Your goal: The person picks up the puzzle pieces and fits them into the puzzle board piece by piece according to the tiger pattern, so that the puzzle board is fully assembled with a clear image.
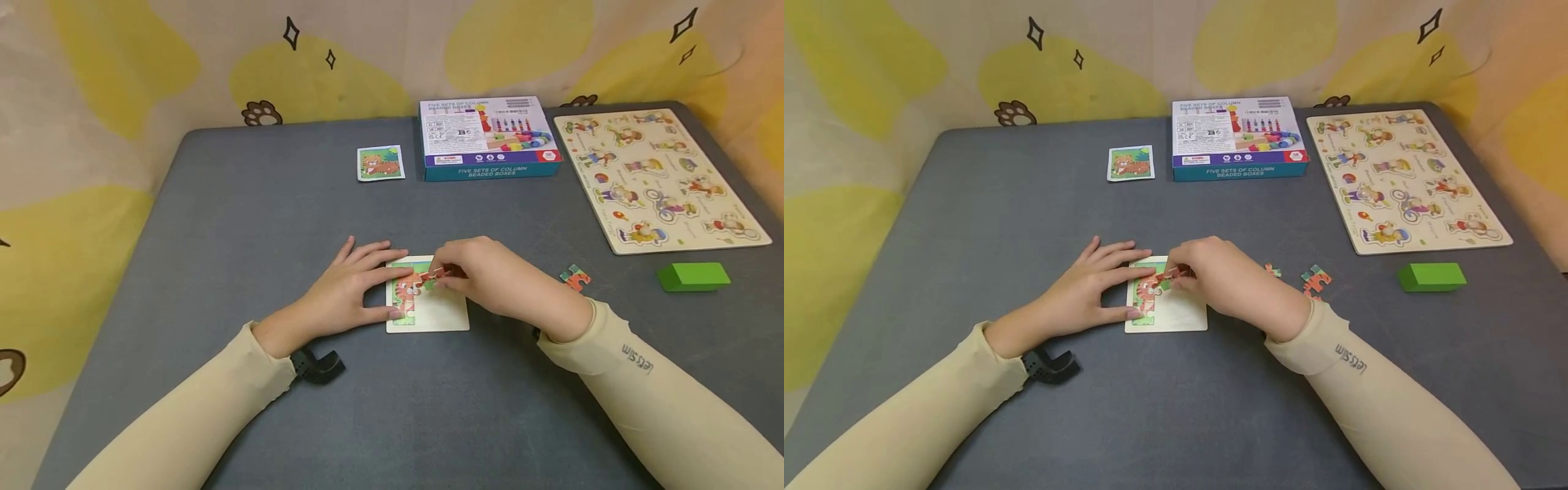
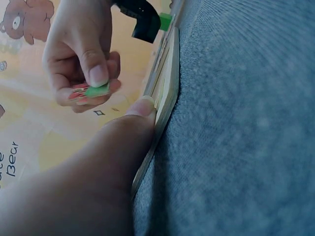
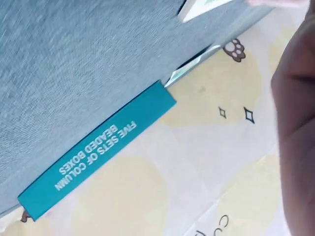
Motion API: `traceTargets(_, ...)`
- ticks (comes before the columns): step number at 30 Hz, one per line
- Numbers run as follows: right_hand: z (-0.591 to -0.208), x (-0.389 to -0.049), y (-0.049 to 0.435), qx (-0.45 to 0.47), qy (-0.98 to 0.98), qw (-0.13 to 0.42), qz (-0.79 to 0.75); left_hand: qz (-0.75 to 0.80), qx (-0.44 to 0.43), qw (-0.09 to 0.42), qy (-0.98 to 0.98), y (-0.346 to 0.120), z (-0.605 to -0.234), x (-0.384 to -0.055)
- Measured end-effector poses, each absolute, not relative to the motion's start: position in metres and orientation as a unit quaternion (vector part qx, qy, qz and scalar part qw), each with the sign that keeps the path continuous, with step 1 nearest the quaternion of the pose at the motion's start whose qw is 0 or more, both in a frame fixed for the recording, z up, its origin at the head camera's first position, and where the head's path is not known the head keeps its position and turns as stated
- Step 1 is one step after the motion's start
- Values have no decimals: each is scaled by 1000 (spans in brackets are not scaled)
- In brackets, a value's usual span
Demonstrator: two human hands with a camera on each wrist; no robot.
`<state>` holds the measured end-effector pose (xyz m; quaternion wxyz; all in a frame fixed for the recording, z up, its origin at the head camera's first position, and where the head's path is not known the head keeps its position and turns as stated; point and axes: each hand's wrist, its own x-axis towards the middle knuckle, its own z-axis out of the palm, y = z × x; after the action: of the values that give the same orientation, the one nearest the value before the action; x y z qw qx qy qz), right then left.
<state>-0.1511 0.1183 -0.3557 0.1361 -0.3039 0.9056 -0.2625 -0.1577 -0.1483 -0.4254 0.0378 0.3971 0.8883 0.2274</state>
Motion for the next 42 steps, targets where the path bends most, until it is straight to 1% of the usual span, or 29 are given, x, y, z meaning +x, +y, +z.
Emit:
traceTargets(3, -357, -153, 121, -316, 900, 128, -270, 227, 396, 41, 889, -148, -425, -158)
traceTargets(5, -358, -154, 121, -321, 896, 132, -277, 227, 394, 43, 890, -149, -424, -157)
traceTargets(14, -359, -160, 123, -295, 892, 186, -290, 225, 391, 44, 892, -149, -422, -158)
traceTargets(23, -360, -162, 126, -316, 885, 175, -295, 231, 391, 44, 890, -149, -420, -159)
traceTargets(31, -363, -150, 114, -297, 880, 174, -327, 230, 390, 48, 890, -148, -423, -158)
traceTargets(38, -369, -147, 110, -300, 865, 187, -357, 234, 394, 38, 888, -147, -424, -158)
traceTargets(42, -371, -144, 107, -289, 878, 202, -325, 232, 393, 39, 889, -148, -424, -158)
